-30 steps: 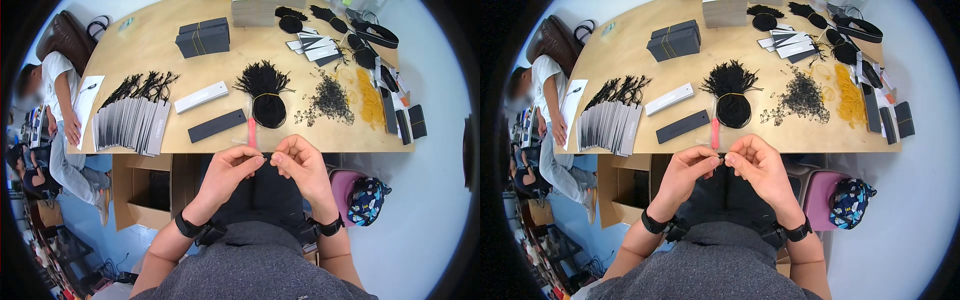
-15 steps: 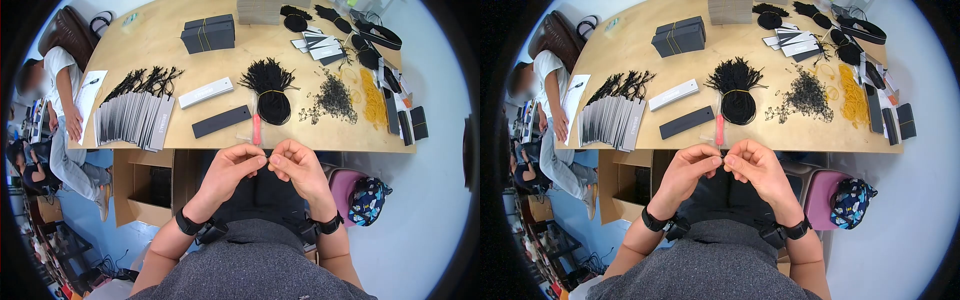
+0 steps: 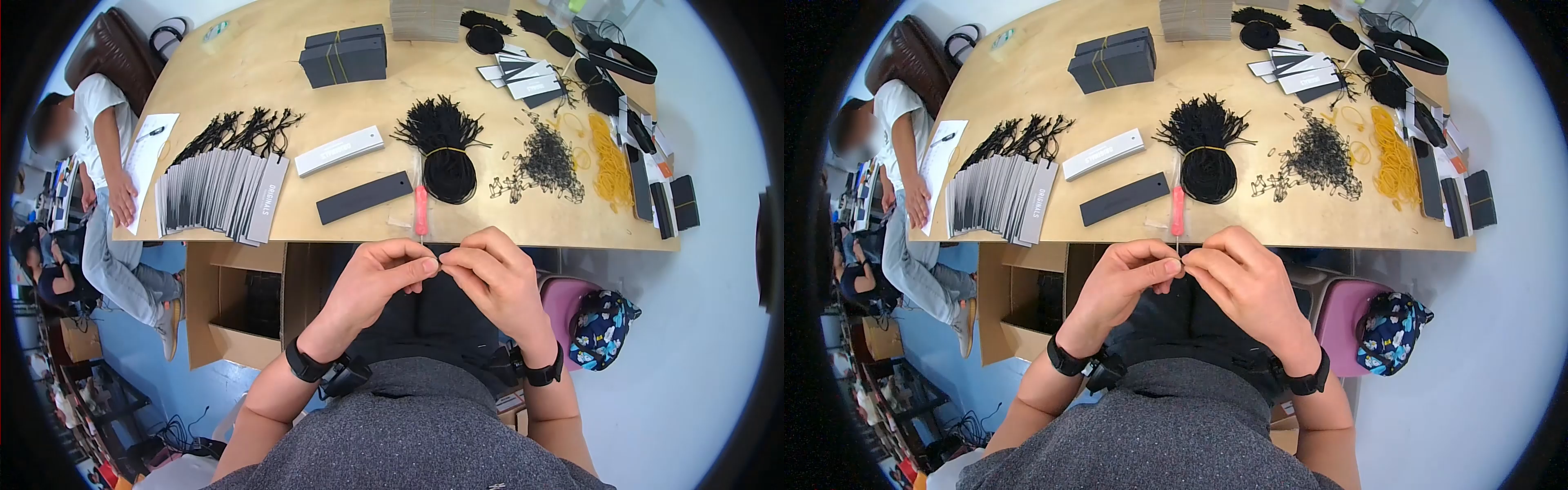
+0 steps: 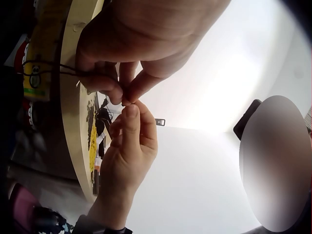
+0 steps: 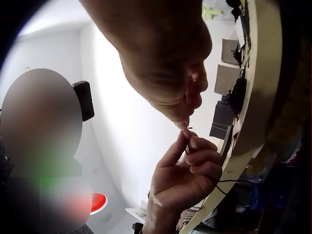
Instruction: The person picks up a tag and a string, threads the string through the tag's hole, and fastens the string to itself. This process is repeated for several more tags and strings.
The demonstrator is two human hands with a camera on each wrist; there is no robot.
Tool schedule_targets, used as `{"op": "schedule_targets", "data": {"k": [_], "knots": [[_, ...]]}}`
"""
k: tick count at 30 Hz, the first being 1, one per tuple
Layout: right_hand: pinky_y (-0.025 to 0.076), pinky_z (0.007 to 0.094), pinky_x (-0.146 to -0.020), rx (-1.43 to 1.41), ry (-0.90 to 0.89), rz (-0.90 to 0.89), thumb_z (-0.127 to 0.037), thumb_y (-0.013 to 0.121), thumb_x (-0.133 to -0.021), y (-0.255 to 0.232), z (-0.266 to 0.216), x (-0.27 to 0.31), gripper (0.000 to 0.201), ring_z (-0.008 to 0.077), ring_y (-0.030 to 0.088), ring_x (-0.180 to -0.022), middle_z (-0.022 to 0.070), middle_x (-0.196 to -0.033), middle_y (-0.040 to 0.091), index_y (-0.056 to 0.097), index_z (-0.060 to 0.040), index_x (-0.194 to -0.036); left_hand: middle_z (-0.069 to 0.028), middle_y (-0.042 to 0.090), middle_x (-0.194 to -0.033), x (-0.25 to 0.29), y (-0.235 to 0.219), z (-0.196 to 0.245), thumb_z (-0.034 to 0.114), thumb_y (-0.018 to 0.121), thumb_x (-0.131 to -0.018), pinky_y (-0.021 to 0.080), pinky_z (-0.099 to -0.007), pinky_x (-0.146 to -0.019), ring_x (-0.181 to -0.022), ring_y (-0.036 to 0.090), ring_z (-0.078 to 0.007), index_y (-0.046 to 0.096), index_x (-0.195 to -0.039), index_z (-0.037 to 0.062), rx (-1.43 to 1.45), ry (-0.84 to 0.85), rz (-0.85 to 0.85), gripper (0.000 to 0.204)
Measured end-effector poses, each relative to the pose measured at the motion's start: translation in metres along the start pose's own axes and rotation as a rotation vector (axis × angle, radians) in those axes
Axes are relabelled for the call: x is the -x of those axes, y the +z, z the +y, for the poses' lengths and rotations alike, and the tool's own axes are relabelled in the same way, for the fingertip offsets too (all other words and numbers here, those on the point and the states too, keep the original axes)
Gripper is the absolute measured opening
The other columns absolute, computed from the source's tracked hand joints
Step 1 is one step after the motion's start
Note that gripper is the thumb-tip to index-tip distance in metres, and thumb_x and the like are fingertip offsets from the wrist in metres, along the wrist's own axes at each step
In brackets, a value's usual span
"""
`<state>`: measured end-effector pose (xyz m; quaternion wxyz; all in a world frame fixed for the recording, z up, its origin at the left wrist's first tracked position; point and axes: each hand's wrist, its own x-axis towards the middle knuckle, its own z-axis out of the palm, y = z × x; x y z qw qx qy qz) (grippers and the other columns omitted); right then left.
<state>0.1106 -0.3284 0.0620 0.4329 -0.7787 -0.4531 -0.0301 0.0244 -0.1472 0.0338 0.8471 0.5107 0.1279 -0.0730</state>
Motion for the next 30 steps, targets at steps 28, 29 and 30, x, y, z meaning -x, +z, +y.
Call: {"op": "schedule_targets", "data": {"k": [28, 29, 30], "knots": [[0.039, 0.0229, -0.061, -0.562, 0.450, -0.402, -0.006, 0.064, -0.091, -0.016, -0.004, -0.012, 0.007, 0.0070, 0.048, -0.068, 0.0015, -0.080, 0.052, 0.060, -0.0003, -0.090, -0.0024, 0.068, -0.098, 0.005, -0.015, -0.001, 0.007, 0.068, -0.091, 0.049, -0.0224, -0.085, -0.091, 0.061, -0.0066, 0.067, -0.106, -0.0007, -0.004, 0.080, -0.132, 0.016], [0.039, 0.0229, -0.061, -0.561, 0.450, -0.403, -0.006, 0.064, -0.091, -0.015, -0.005, -0.012, 0.007, 0.0070, 0.048, -0.068, 0.0015, -0.080, 0.052, 0.060, -0.0003, -0.090, -0.0024, 0.068, -0.098, 0.006, -0.012, 0.001, 0.007, 0.068, -0.091, 0.049, -0.0224, -0.085, -0.091, 0.061, -0.0066, 0.067, -0.106, -0.0007, -0.004, 0.081, -0.132, 0.016], [0.042, 0.0242, -0.060, -0.500, 0.423, -0.362, -0.007, 0.065, -0.091, -0.014, -0.006, -0.012, 0.009, 0.0091, 0.051, -0.067, 0.0031, -0.080, 0.053, 0.060, -0.0001, -0.091, -0.0024, 0.068, -0.098, 0.008, -0.008, 0.005, 0.007, 0.069, -0.091, 0.049, -0.0221, -0.084, -0.091, 0.061, -0.0063, 0.068, -0.105, -0.0006, 0.001, 0.077, -0.107, 0.016]]}}
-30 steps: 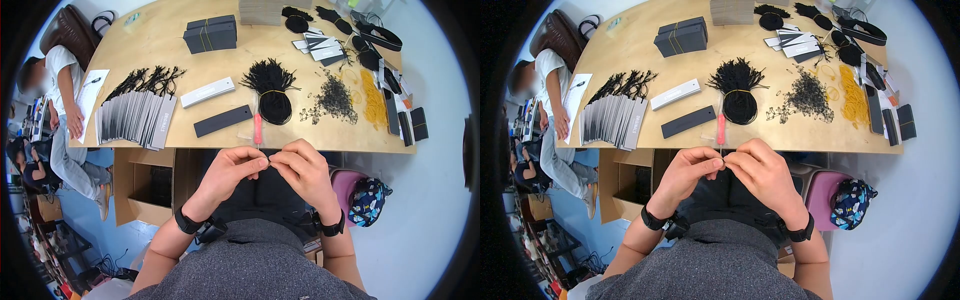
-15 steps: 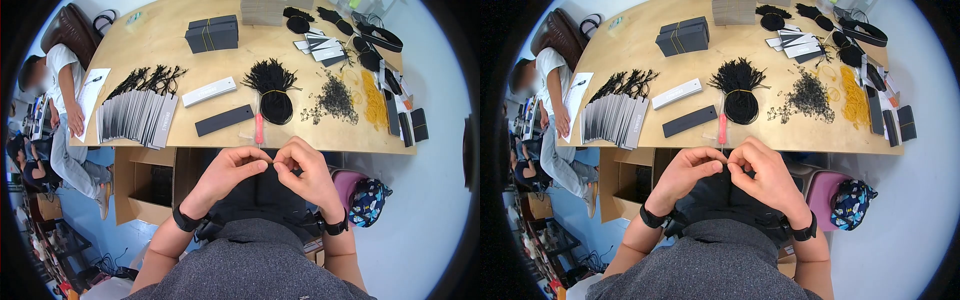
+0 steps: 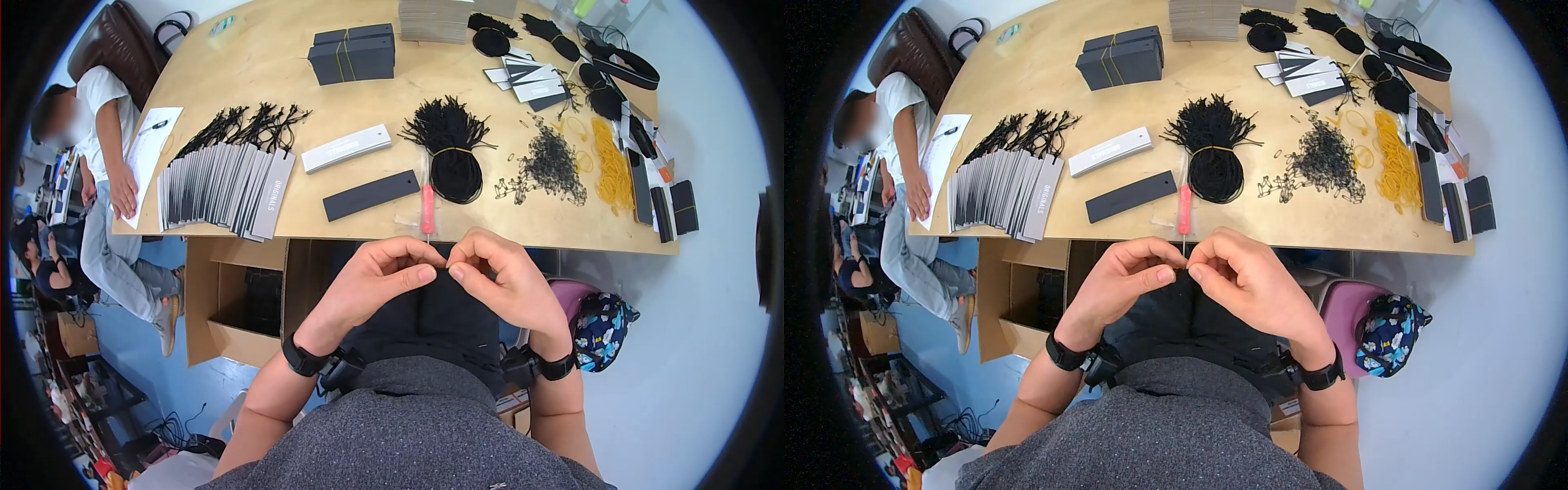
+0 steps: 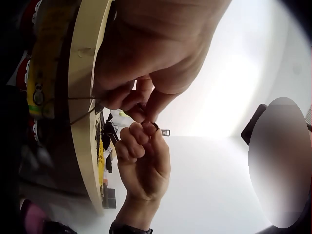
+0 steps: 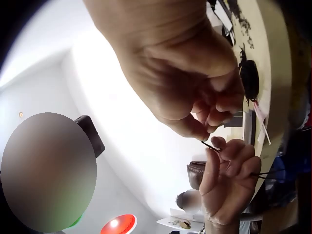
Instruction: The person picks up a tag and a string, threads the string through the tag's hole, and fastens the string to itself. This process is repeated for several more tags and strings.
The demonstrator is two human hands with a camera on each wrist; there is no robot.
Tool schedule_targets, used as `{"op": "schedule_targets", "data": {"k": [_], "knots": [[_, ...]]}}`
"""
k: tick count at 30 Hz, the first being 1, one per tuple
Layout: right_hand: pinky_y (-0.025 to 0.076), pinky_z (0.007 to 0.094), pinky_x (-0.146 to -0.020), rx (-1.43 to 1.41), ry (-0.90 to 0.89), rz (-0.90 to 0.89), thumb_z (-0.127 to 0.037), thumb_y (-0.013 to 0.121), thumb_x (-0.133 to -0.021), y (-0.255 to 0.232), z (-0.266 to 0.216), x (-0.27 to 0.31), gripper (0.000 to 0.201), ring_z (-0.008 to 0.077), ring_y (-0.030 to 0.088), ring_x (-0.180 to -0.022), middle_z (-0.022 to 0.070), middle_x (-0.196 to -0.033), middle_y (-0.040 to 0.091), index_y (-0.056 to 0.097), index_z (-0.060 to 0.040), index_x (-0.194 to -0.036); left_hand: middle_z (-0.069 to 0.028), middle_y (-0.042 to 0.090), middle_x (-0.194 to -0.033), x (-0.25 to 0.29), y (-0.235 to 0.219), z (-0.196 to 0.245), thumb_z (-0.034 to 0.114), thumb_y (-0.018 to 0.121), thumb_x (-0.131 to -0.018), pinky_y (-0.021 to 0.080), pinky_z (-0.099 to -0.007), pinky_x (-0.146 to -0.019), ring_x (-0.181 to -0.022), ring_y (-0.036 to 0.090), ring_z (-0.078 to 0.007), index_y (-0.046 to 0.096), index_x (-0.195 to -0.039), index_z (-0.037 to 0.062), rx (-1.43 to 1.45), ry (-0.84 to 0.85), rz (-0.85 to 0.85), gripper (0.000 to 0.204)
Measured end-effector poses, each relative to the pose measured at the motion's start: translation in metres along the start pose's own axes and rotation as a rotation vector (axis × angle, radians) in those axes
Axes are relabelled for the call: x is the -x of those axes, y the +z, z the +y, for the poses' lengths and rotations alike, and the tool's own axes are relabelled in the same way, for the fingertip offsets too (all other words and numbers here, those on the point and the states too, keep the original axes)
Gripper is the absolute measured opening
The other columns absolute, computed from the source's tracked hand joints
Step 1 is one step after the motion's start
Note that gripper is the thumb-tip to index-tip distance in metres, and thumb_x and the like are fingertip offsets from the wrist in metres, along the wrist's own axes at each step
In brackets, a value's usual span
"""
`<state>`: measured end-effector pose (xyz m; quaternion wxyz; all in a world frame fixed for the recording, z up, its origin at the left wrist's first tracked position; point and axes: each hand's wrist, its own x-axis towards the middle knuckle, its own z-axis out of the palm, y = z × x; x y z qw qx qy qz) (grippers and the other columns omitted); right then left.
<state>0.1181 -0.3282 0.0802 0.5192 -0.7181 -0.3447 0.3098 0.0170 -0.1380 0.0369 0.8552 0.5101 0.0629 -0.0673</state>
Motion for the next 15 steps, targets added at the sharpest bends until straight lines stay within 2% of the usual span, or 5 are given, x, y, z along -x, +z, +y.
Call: {"op": "schedule_targets", "data": {"k": [8, 10, 11, 13, 15], "knots": [[0.048, 0.0280, -0.065, 0.168, -0.016, 0.107, -0.004, 0.065, -0.089, 0.010, -0.013, -0.003, 0.008, 0.0143, 0.059, -0.072, 0.0072, -0.085, 0.055, 0.058, -0.0005, -0.091, -0.0026, 0.069, -0.090, -0.003, -0.001, -0.005, 0.006, 0.070, -0.089, 0.049, -0.0211, -0.080, -0.087, 0.061, -0.0065, 0.071, -0.098, -0.0010, -0.061, 0.052, 0.061, 0.011], [0.049, 0.0307, -0.066, 0.228, -0.103, 0.205, -0.004, 0.068, -0.085, 0.014, -0.014, -0.005, 0.012, 0.0206, 0.061, -0.076, 0.0091, -0.091, 0.056, 0.059, -0.0014, -0.094, -0.0003, 0.064, -0.085, -0.002, 0.002, -0.002, 0.004, 0.070, -0.088, 0.044, -0.0208, -0.072, -0.080, 0.056, -0.0060, 0.070, -0.094, -0.0006, 0.025, 0.048, 0.102, 0.008], [0.049, 0.0307, -0.066, 0.227, -0.107, 0.201, -0.004, 0.068, -0.085, 0.015, -0.014, -0.006, 0.012, 0.0206, 0.061, -0.076, 0.0091, -0.091, 0.056, 0.059, -0.0014, -0.094, -0.0003, 0.064, -0.085, -0.002, 0.001, -0.001, 0.004, 0.070, -0.088, 0.044, -0.0208, -0.072, -0.080, 0.056, -0.0060, 0.070, -0.094, -0.0006, 0.025, 0.051, 0.106, 0.008], [0.050, 0.0337, -0.067, 0.452, -0.287, 0.270, -0.005, 0.071, -0.081, 0.014, -0.012, -0.006, 0.019, 0.0264, 0.060, -0.079, 0.0101, -0.096, 0.056, 0.061, -0.0027, -0.097, -0.0026, 0.069, -0.090, 0.000, -0.003, -0.002, 0.005, 0.070, -0.089, 0.047, -0.0214, -0.079, -0.084, 0.061, -0.0072, 0.071, -0.097, -0.0013, 0.072, 0.038, 0.103, 0.010], [0.050, 0.0350, -0.067, 0.517, -0.361, 0.262, -0.005, 0.072, -0.079, 0.014, -0.011, -0.008, 0.021, 0.0275, 0.059, -0.079, 0.0102, -0.094, 0.056, 0.061, -0.0034, -0.096, -0.0028, 0.069, -0.090, 0.001, -0.002, -0.001, 0.005, 0.070, -0.089, 0.048, -0.0214, -0.079, -0.084, 0.061, -0.0071, 0.071, -0.097, -0.0010, 0.078, 0.019, 0.121, 0.010]]}}
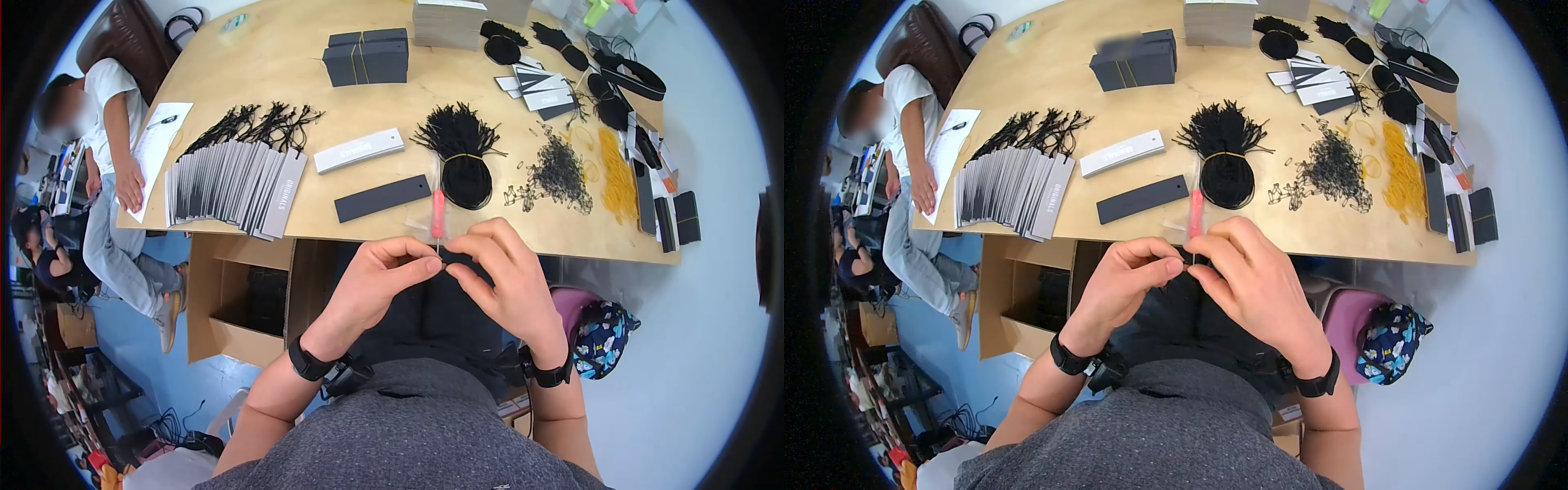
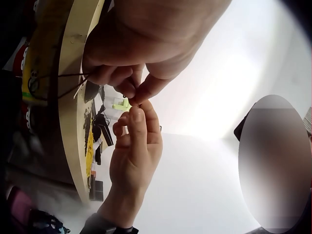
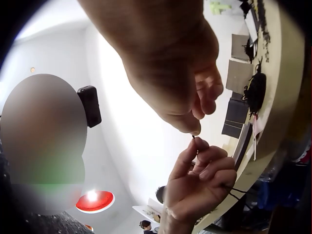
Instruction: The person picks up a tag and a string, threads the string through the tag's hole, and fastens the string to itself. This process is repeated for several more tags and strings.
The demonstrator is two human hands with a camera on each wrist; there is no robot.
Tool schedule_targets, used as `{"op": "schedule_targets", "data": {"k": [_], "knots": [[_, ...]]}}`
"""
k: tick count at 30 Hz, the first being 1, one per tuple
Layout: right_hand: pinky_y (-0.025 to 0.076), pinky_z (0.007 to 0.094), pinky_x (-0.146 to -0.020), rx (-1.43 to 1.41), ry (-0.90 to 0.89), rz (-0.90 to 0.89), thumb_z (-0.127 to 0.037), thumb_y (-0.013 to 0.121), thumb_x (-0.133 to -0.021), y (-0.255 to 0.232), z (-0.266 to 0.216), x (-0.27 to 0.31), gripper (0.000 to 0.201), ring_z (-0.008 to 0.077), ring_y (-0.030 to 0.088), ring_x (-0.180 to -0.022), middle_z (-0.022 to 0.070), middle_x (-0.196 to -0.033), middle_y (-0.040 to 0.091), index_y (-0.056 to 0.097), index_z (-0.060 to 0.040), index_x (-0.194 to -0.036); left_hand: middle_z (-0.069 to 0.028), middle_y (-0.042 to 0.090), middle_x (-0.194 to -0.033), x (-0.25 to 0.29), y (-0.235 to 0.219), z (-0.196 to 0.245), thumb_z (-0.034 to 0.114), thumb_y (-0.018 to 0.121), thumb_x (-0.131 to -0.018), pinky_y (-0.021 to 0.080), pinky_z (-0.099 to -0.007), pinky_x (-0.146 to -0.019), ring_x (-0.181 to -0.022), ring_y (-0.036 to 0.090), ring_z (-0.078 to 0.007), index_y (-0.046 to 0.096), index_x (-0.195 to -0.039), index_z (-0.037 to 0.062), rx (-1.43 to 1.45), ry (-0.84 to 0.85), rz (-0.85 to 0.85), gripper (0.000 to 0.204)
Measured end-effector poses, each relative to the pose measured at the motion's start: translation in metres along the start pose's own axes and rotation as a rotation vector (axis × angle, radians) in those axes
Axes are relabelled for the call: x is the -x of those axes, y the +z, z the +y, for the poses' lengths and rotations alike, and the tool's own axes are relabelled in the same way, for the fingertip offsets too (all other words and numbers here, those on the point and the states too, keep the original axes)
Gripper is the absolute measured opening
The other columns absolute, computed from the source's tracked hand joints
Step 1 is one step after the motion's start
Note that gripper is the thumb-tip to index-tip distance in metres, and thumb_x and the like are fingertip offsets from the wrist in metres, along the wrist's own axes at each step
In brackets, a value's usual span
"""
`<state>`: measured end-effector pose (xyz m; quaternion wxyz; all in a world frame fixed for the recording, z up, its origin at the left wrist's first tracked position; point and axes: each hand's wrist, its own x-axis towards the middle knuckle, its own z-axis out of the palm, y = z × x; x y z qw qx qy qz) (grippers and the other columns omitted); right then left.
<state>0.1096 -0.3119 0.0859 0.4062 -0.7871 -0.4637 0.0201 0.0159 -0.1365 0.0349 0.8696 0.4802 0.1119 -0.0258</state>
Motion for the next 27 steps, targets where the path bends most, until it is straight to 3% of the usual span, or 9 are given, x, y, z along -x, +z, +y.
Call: {"op": "schedule_targets", "data": {"k": [4, 10, 13, 15, 17, 20, 22, 25, 27], "knots": [[0.048, 0.0380, -0.066, 0.105, -0.153, -0.024, -0.003, 0.074, -0.076, 0.002, 0.003, -0.002, 0.019, 0.0284, 0.058, -0.078, 0.0099, -0.087, 0.056, 0.063, -0.0053, -0.091, -0.0007, 0.068, -0.089, 0.005, 0.005, 0.002, 0.005, 0.068, -0.090, 0.047, -0.0207, -0.077, -0.085, 0.059, -0.0057, 0.071, -0.096, 0.0003, -0.048, -0.005, 0.045, 0.009], [0.047, 0.0400, -0.065, 0.101, -0.093, 0.017, 0.004, 0.072, -0.068, 0.017, -0.003, -0.005, 0.020, 0.0322, 0.057, -0.075, 0.0123, -0.085, 0.054, 0.060, -0.0040, -0.082, -0.0018, 0.061, -0.106, 0.002, -0.015, -0.016, 0.005, 0.062, -0.093, 0.048, -0.0236, -0.085, -0.096, 0.057, -0.0066, 0.058, -0.117, 0.0030, 0.072, 0.068, -0.049, 0.024], [0.046, 0.0405, -0.065, 0.071, -0.144, -0.026, 0.002, 0.071, -0.068, 0.019, 0.002, -0.011, 0.019, 0.0333, 0.057, -0.076, 0.0134, -0.084, 0.052, 0.060, -0.0038, -0.082, -0.0016, 0.060, -0.101, 0.003, -0.022, -0.023, 0.006, 0.062, -0.093, 0.047, -0.0227, -0.082, -0.092, 0.056, -0.0067, 0.057, -0.112, 0.0020, -0.039, 0.200, -0.047, 0.020], [0.050, 0.0405, -0.070, 0.123, -0.212, -0.109, -0.001, 0.065, -0.087, 0.011, -0.009, -0.017, 0.011, 0.0337, 0.060, -0.082, 0.0169, -0.092, 0.058, 0.061, -0.0002, -0.097, 0.0008, 0.062, -0.088, 0.014, -0.023, -0.006, 0.009, 0.065, -0.092, 0.048, -0.0231, -0.076, -0.084, 0.057, -0.0066, 0.063, -0.099, 0.0008, -0.322, 0.193, 0.074, 0.011], [0.049, 0.0407, -0.069, 0.104, -0.211, -0.103, 0.002, 0.066, -0.084, 0.013, -0.010, -0.021, 0.013, 0.0339, 0.059, -0.082, 0.0167, -0.092, 0.056, 0.061, -0.0005, -0.096, 0.0016, 0.062, -0.083, 0.017, -0.028, -0.009, 0.011, 0.066, -0.091, 0.048, -0.0234, -0.074, -0.081, 0.057, -0.0064, 0.064, -0.095, 0.0003, -0.428, 0.210, 0.119, 0.011], [0.048, 0.0398, -0.070, 0.083, -0.174, -0.059, 0.003, 0.067, -0.083, 0.017, -0.007, -0.024, 0.014, 0.0340, 0.058, -0.083, 0.0162, -0.094, 0.056, 0.060, -0.0006, -0.094, 0.0021, 0.061, -0.080, 0.021, -0.029, -0.009, 0.014, 0.067, -0.092, 0.045, -0.0214, -0.068, -0.074, 0.054, -0.0059, 0.066, -0.094, 0.0009, -0.323, 0.247, 0.142, 0.014], [0.049, 0.0397, -0.074, 0.187, -0.203, 0.016, 0.001, 0.068, -0.084, 0.017, -0.003, -0.025, 0.015, 0.0323, 0.059, -0.085, 0.0171, -0.096, 0.055, 0.062, -0.0015, -0.098, 0.0018, 0.060, -0.081, 0.024, -0.028, -0.008, 0.017, 0.067, -0.093, 0.039, -0.0194, -0.060, -0.068, 0.049, -0.0051, 0.068, -0.099, 0.0015, 0.082, 0.006, 0.036, 0.016], [0.043, 0.0408, -0.065, 0.236, -0.225, 0.083, 0.007, 0.067, -0.070, 0.036, -0.001, -0.023, 0.019, 0.0342, 0.053, -0.076, 0.0149, -0.083, 0.049, 0.056, -0.0008, -0.084, 0.0013, 0.059, -0.080, 0.021, -0.019, -0.012, 0.018, 0.066, -0.094, 0.033, -0.0189, -0.056, -0.064, 0.045, -0.0048, 0.068, -0.101, 0.0017, 0.552, -0.114, -0.045, 0.018], [0.046, 0.0420, -0.066, 0.350, -0.157, 0.033, 0.000, 0.071, -0.070, 0.028, 0.013, 0.000, 0.019, 0.0337, 0.056, -0.077, 0.0133, -0.083, 0.051, 0.059, -0.0048, -0.084, 0.0004, 0.059, -0.080, 0.015, -0.007, -0.025, 0.018, 0.065, -0.095, 0.035, -0.0196, -0.056, -0.064, 0.046, -0.0049, 0.067, -0.104, 0.0000, 0.603, -0.129, -0.052, 0.020]]}}
